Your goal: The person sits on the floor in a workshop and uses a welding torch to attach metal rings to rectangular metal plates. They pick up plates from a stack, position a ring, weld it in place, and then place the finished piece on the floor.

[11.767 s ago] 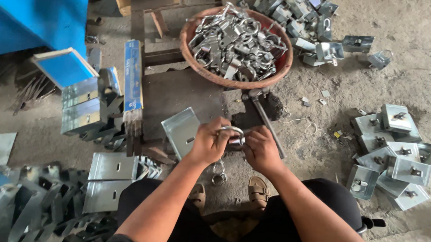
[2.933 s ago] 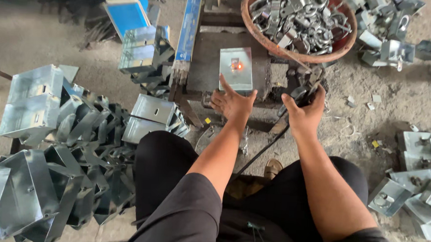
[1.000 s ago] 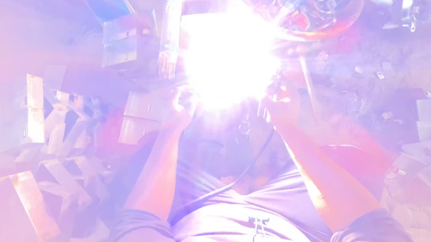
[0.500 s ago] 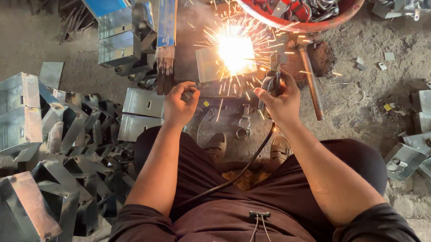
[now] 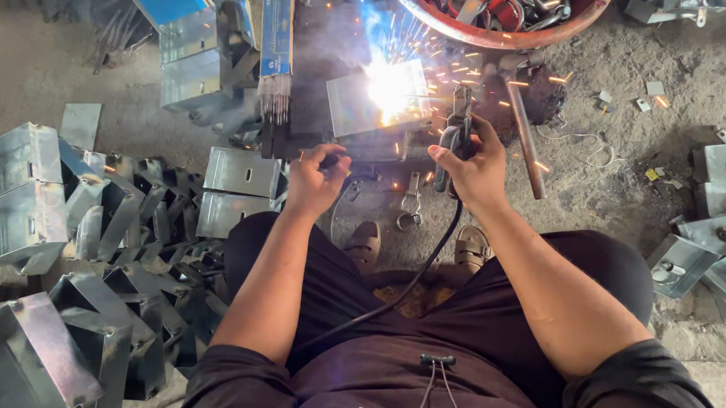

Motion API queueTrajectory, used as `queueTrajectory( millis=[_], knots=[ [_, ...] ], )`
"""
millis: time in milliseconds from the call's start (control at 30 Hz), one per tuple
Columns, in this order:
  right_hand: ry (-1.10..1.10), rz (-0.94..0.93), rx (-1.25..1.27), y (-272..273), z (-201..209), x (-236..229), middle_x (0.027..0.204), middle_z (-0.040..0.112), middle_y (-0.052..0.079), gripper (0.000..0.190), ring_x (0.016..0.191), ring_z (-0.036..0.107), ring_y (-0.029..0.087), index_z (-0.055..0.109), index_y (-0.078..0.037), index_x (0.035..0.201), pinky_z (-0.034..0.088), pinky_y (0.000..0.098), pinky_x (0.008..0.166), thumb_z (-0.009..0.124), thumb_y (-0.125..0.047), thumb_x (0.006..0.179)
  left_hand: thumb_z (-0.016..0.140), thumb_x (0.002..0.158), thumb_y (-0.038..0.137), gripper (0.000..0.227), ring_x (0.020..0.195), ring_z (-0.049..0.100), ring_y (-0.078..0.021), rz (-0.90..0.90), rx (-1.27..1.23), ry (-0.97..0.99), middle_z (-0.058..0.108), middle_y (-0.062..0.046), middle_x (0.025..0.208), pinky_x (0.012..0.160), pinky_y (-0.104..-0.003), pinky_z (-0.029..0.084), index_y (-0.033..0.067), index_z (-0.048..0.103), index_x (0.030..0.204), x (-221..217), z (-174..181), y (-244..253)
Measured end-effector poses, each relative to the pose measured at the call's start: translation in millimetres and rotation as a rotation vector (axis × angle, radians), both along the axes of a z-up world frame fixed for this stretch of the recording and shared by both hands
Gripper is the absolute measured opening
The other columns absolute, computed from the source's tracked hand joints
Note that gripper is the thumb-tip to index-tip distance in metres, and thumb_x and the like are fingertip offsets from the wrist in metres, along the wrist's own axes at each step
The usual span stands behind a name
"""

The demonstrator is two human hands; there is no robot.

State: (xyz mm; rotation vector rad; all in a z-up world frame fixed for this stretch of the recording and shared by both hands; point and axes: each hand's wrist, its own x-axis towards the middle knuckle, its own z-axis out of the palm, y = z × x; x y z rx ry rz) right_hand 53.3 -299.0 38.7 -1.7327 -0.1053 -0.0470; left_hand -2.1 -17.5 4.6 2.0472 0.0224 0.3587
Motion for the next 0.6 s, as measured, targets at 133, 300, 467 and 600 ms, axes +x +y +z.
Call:
queueTrajectory(
  millis=[133,300,467,600],
  knots=[
    [0.024,-0.007,0.003,0.7,-0.4,-0.2,0.089,0.068,0.0,0.053,0.078,0.061,0.006,0.061,-0.001,0.129,0.05,0.0229,0.069,0.085,-0.012,0.083,0.076,0.091,0.023,0.021,0.079,0.074,-0.019,-0.054,0.067,0.019,0.077,-0.008,0.088,0.074,-0.032,0.057,0.0078,0.075,0.104,-2.0,4.1,-10.7],
    [-0.031,-0.004,-0.019,-1.9,-0.5,-1.1,0.09,0.068,0.0,0.052,0.08,0.061,0.006,0.062,-0.001,0.128,0.05,0.0219,0.072,0.086,-0.013,0.083,0.075,0.089,0.027,0.023,0.079,0.075,-0.0163,-0.142,0.011,0.156,0.078,-0.008,0.088,0.073,-0.031,0.058,0.0078,0.076,0.103,-2.6,14.8,-27.4],
    [0.045,-0.021,-0.032,-3.3,-9.4,-0.6,0.09,0.07,-0.001,0.055,0.079,0.062,0.005,0.061,-0.003,0.129,0.051,0.0218,0.072,0.085,-0.013,0.081,0.076,0.089,0.027,0.025,0.078,0.074,-0.016,-0.218,0.012,0.205,0.079,-0.008,0.091,0.071,-0.032,0.057,0.0077,0.076,0.105,-3.1,19.2,-38.2],
    [-0.033,-0.059,0.086,0.3,-15.3,-1.0,0.102,0.066,-0.001,0.065,0.09,0.064,0.006,0.054,-0.001,0.136,0.056,0.0252,0.077,0.086,-0.013,0.082,0.074,0.087,0.028,0.023,0.077,0.075,-0.0206,-0.305,-0.005,0.22,0.08,-0.008,0.091,0.068,-0.035,0.057,0.0096,0.078,0.1,-3.6,-1.5,-52.2]
  ],
)
